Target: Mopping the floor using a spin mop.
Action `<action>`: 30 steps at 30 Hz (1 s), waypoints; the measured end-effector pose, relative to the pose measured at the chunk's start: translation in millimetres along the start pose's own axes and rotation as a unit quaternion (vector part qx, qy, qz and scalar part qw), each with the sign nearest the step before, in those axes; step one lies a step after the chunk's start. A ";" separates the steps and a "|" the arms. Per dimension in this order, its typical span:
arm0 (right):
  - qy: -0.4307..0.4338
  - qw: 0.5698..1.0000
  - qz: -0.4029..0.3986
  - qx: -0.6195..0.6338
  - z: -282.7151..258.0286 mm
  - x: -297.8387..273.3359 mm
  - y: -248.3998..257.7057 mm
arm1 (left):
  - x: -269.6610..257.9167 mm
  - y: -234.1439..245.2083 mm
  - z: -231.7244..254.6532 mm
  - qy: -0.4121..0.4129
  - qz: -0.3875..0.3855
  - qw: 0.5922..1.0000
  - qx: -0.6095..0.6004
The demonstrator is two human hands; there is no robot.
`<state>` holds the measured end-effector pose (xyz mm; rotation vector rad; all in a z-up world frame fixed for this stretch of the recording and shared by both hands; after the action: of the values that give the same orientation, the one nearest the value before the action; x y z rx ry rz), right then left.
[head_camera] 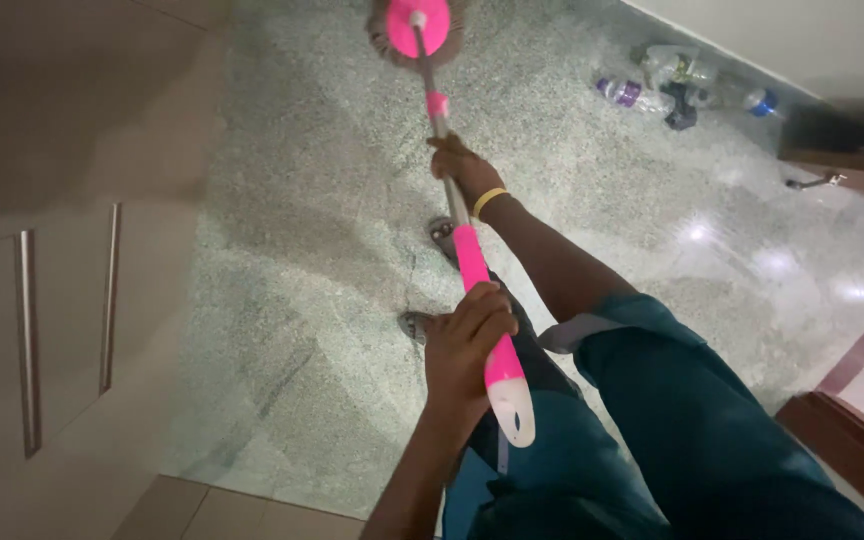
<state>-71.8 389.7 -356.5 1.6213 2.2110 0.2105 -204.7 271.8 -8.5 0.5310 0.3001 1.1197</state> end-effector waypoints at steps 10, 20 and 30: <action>0.075 0.918 -0.094 -0.379 -60.4 -5.1 62.7 | 11.5 -34.4 8.2 -0.014 -0.068 0.996 -0.052; -0.028 0.942 0.042 -0.332 -32.5 -105.9 122.5 | 3.7 -63.7 28.5 -0.058 -0.185 0.974 -0.115; -0.077 0.978 0.186 -0.059 11.6 -160.7 130.4 | 28.9 -42.9 37.4 -0.094 -0.216 0.960 -0.150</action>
<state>89.0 278.9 -287.0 1.9020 1.7353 0.2989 -141.5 274.5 0.4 0.2795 0.0704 0.6666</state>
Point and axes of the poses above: each hand's wrist, its own x-axis towards the middle knuckle, its own y-axis out of the back of the hand, z = x × y, the point moved 2 cm from there along x, towards the middle knuckle, and after that the axes turned 7 degrees about -y, right-handed, at the moved point
